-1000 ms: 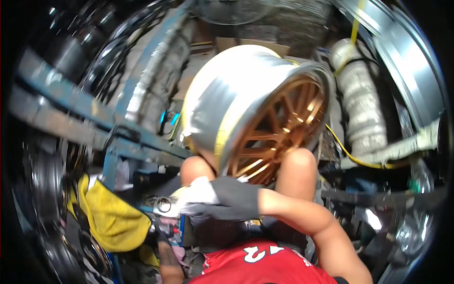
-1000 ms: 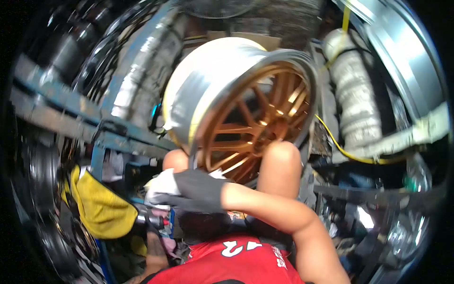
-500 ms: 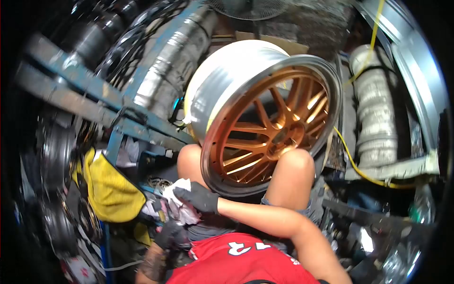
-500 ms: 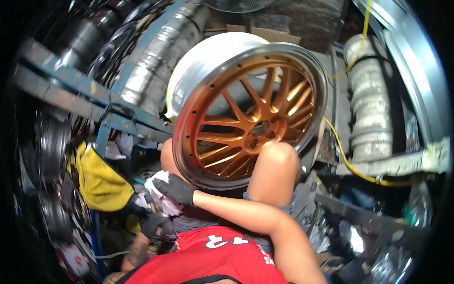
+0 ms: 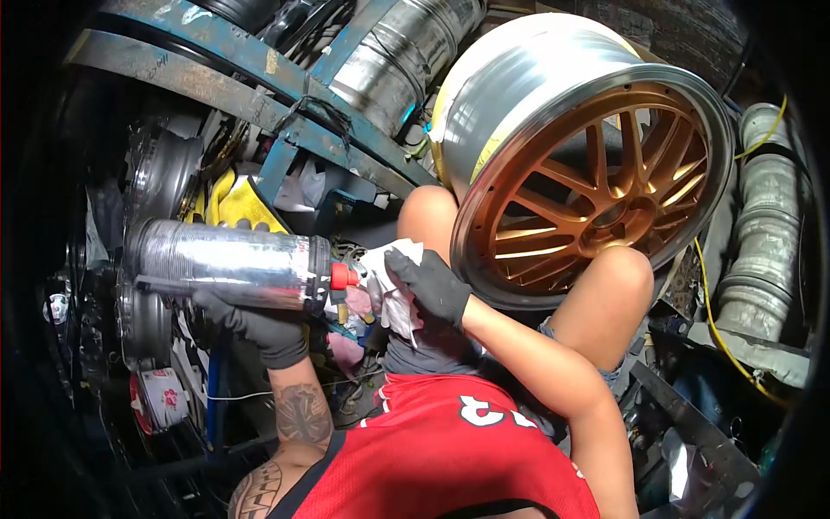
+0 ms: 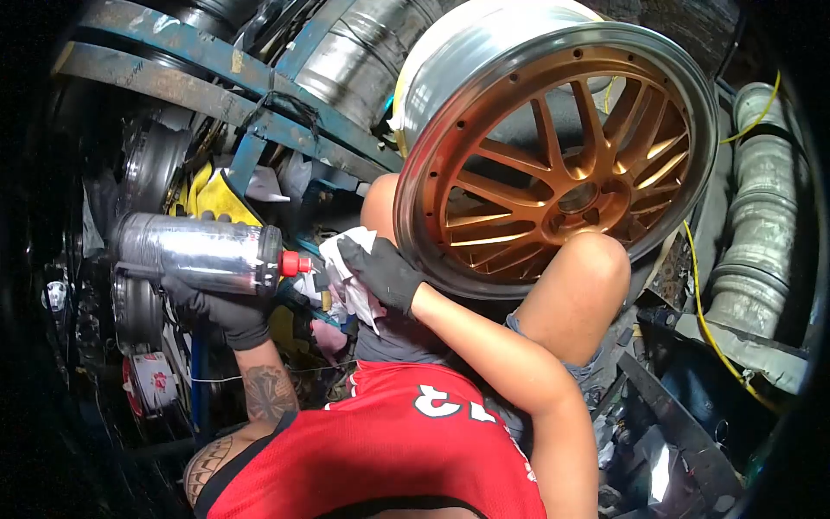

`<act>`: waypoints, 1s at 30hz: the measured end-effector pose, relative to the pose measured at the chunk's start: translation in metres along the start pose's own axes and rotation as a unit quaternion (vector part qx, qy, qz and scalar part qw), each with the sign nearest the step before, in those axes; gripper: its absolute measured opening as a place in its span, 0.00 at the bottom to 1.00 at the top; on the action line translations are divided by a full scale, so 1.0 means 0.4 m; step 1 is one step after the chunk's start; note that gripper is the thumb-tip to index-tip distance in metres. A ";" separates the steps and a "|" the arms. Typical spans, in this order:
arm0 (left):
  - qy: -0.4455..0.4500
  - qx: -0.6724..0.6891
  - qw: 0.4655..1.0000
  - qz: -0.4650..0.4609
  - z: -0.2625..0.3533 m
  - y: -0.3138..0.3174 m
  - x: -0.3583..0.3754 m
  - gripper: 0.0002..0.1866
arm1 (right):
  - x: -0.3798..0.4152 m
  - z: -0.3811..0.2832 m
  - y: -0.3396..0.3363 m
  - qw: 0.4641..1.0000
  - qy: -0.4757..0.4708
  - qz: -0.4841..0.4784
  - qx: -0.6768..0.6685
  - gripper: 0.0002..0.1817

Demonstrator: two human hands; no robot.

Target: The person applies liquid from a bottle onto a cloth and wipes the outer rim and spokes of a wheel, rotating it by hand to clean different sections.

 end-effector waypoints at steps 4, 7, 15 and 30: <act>0.013 -0.032 0.997 0.064 -0.073 -0.008 -0.008 0.54 | 0.079 -0.139 -0.031 0.987 -0.063 -0.116 -0.088 0.27; -0.067 0.046 0.996 0.023 -0.129 -0.023 -0.013 0.52 | 0.050 -0.092 -0.019 0.992 -0.097 -0.083 -0.016 0.26; -0.130 0.107 0.986 -0.015 -0.132 0.001 -0.041 0.49 | 0.128 -0.172 0.005 0.980 -0.168 -0.029 0.103 0.26; -0.136 0.179 0.973 -0.053 -0.061 0.080 -0.083 0.50 | 0.207 -0.280 -0.037 0.979 -0.182 -0.090 -0.019 0.20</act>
Point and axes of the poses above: each hand's wrist, its own x-axis away from the middle knuckle, its own y-axis out of the palm, z = x × y, the point moved 3 cm from there along -x, towards the middle knuckle, and after that the axes turned 4 degrees about y, right-handed, at the moved point
